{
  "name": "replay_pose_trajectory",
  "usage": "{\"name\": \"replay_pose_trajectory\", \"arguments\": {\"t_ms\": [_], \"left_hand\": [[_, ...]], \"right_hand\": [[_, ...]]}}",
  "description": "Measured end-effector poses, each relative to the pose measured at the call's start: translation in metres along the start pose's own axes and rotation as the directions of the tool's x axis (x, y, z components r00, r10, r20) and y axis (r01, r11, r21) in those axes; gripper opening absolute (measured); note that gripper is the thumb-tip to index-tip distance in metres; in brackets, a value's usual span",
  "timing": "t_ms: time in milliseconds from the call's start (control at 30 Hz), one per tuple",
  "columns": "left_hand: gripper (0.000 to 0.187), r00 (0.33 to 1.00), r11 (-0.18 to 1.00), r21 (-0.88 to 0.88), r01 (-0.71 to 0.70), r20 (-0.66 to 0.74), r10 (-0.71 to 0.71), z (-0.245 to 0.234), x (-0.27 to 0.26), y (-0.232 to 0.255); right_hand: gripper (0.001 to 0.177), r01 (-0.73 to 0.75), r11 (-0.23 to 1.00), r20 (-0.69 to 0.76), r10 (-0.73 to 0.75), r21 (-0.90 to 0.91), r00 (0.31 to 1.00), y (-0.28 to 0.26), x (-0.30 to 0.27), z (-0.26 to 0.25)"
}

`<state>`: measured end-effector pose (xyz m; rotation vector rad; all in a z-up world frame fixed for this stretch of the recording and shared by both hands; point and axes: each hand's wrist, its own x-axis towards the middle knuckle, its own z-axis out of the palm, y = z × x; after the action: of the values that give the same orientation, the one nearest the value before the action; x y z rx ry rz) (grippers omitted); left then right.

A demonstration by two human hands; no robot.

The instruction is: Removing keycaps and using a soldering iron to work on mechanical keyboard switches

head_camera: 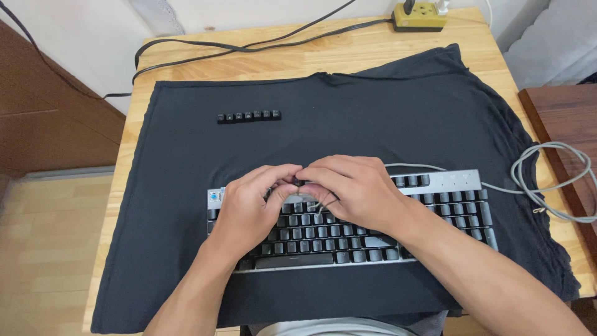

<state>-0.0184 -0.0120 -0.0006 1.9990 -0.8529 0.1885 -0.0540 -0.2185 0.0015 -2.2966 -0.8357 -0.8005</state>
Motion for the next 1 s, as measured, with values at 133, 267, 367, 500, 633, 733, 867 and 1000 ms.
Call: {"name": "replay_pose_trajectory", "arguments": {"t_ms": [133,267,367,500,633,733,867,1000], "left_hand": [[0.018,1.0,1.0,0.007,0.011,-0.003,-0.011,0.001,-0.001,0.0],[0.021,1.0,1.0,-0.011,0.022,0.008,-0.022,0.002,-0.001,0.0],[0.025,1.0,1.0,0.006,-0.009,0.019,0.009,0.003,-0.001,-0.004],[0.03,0.994,0.991,0.083,-0.108,0.042,0.105,0.007,-0.006,-0.011],[0.037,0.963,0.973,0.129,-0.191,0.215,0.161,-0.002,-0.004,0.003],[0.036,0.932,0.966,0.129,-0.224,0.317,0.174,-0.003,-0.004,0.005],[0.038,0.929,0.955,0.176,-0.238,0.328,0.171,-0.001,-0.005,-0.001],[0.04,0.927,0.959,0.163,-0.233,0.334,0.168,-0.001,-0.006,-0.003]], "right_hand": [[0.009,-0.012,0.998,0.015,0.013,-0.063,1.0,0.004,-0.002,0.001],[0.012,0.003,0.992,0.065,0.005,-0.126,0.998,-0.001,-0.001,-0.002],[0.014,0.003,0.983,0.124,0.02,-0.181,0.992,0.003,-0.002,-0.004],[0.024,-0.147,0.947,0.281,0.23,-0.287,0.932,0.014,0.008,-0.016],[0.021,-0.292,0.897,0.343,0.403,-0.332,0.848,0.031,0.037,-0.018],[0.023,-0.34,0.866,0.392,0.475,-0.367,0.788,0.053,0.057,-0.006],[0.023,-0.325,0.858,0.42,0.486,-0.399,0.766,0.082,0.078,0.022],[0.021,-0.31,0.858,0.442,0.484,-0.41,0.755,0.106,0.086,0.052]]}}
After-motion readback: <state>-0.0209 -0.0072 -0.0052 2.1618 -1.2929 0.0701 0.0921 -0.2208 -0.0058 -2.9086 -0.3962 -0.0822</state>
